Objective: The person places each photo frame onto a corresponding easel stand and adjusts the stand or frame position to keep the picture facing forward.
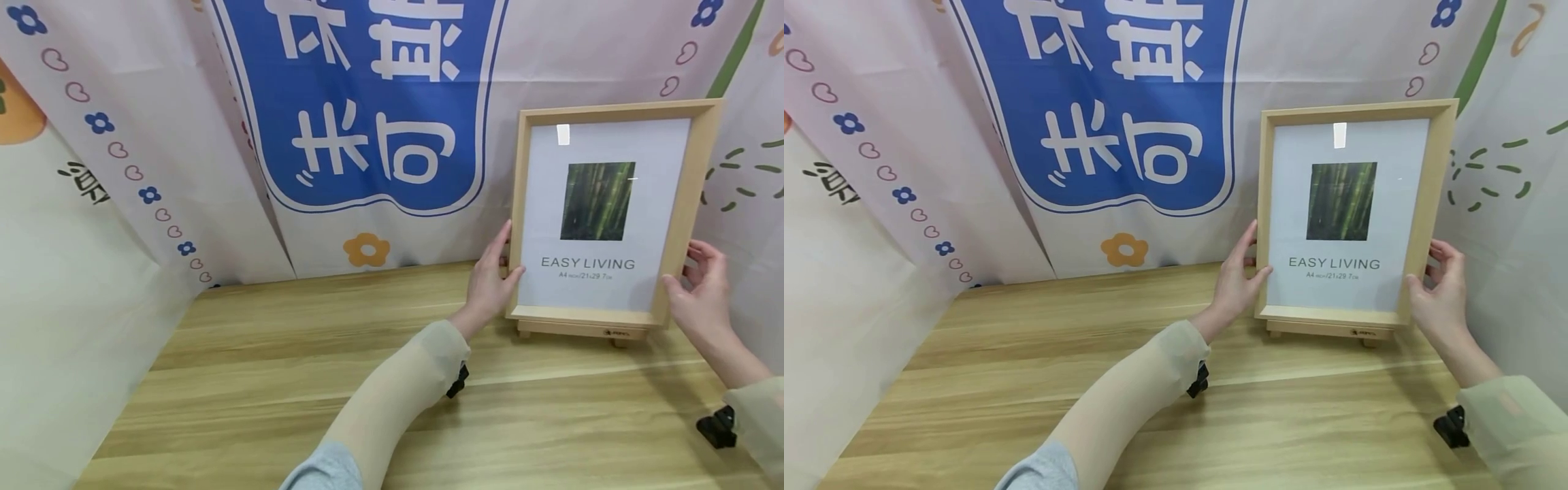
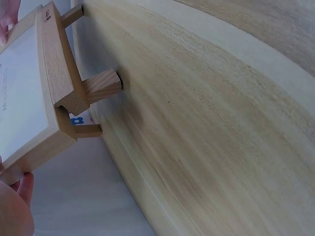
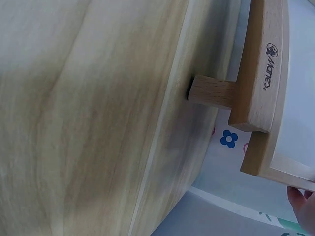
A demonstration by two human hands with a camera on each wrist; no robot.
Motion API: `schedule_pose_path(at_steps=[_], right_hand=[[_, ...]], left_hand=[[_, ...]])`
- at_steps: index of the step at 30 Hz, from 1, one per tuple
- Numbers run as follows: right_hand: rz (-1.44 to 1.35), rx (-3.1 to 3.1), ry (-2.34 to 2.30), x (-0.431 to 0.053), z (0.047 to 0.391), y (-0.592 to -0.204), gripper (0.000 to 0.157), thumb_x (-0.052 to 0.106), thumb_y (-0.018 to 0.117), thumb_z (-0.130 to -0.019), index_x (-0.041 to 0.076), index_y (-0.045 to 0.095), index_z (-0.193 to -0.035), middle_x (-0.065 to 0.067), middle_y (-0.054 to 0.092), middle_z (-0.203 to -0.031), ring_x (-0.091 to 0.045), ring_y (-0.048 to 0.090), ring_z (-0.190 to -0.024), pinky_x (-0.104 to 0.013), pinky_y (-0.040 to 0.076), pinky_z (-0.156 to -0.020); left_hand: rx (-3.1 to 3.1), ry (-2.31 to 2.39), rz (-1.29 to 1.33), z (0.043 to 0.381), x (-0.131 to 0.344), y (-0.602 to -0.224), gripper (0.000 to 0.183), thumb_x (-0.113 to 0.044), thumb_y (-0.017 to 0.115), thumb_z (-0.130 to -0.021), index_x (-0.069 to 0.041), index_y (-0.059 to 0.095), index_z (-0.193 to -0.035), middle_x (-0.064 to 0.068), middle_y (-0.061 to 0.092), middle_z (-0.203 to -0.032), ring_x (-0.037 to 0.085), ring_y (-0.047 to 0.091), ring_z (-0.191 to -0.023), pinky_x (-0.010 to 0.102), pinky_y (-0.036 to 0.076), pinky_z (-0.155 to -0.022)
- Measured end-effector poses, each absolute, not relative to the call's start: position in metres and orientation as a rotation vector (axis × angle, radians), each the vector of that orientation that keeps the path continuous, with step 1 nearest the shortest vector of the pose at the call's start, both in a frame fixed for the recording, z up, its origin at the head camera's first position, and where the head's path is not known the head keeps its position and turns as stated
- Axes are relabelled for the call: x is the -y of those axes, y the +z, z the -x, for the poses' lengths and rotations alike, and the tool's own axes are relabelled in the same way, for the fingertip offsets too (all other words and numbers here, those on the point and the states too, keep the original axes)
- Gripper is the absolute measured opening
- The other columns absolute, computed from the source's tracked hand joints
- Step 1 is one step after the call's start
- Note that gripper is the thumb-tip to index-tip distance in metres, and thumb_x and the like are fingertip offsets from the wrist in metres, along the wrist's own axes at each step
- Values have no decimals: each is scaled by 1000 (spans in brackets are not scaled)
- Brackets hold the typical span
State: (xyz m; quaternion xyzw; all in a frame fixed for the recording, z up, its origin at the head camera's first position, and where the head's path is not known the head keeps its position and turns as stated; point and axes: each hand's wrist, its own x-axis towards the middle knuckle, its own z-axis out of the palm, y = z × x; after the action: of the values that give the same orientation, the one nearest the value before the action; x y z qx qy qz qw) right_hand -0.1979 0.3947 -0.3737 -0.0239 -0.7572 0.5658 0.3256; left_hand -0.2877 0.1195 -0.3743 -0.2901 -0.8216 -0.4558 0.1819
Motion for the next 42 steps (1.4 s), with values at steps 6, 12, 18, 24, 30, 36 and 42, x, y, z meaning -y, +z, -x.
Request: schedule_pose_path(at_steps=[6,12,18,24,30,36,42], right_hand=[[67,2045,1419,-395,197,-373,64,-17,39,-83,15,24,-136,-4,35,-131,-13,42,-112,-4,38,-78],[95,2136,1351,-397,194,-375,64,-10,42,-87,21,20,-139,-6,31,-136,-12,39,-116,-6,38,-81],[16,2096,1427,-405,181,-384,69,-9,51,-84,16,18,-140,4,35,-127,-5,42,-106,-3,38,-78],[100,2255,1287,-406,162,-403,80,-3,58,-83,16,8,-143,-9,30,-138,0,41,-109,-2,37,-76],[119,2367,1353,-400,153,-417,87,5,60,-84,25,-1,-144,-26,11,-143,-27,33,-122,-2,39,-70],[162,2364,1434,-397,154,-428,94,6,63,-83,26,-6,-144,-33,2,-141,-14,54,-98,-6,44,-65],[178,2373,1444,-395,159,-434,99,8,66,-81,26,-8,-143,-40,7,-134,11,48,-75,-7,45,-60]], left_hand=[[2342,-1281,810,287,-118,-374,85,-19,67,-81,-34,10,-144,-12,30,-140,12,53,-102,18,45,-81],[2360,-1315,802,286,-117,-374,86,-19,67,-81,-36,9,-143,-12,32,-139,13,53,-102,20,45,-83],[2327,-1522,823,281,-113,-380,89,-14,69,-79,-39,11,-142,-6,41,-132,11,54,-98,15,49,-57],[2346,-1615,845,271,-102,-398,95,-10,72,-75,-37,11,-142,2,41,-132,21,55,-98,14,49,-55],[2472,-1623,773,260,-98,-416,98,-11,73,-74,-40,8,-141,4,41,-132,16,57,-92,16,49,-61],[2537,-1683,713,254,-102,-428,106,-6,75,-70,-46,5,-139,3,39,-134,11,57,-85,17,49,-62],[2523,-1770,747,250,-106,-430,109,5,71,-70,-44,4,-140,1,39,-133,9,55,-83,15,48,-66]])
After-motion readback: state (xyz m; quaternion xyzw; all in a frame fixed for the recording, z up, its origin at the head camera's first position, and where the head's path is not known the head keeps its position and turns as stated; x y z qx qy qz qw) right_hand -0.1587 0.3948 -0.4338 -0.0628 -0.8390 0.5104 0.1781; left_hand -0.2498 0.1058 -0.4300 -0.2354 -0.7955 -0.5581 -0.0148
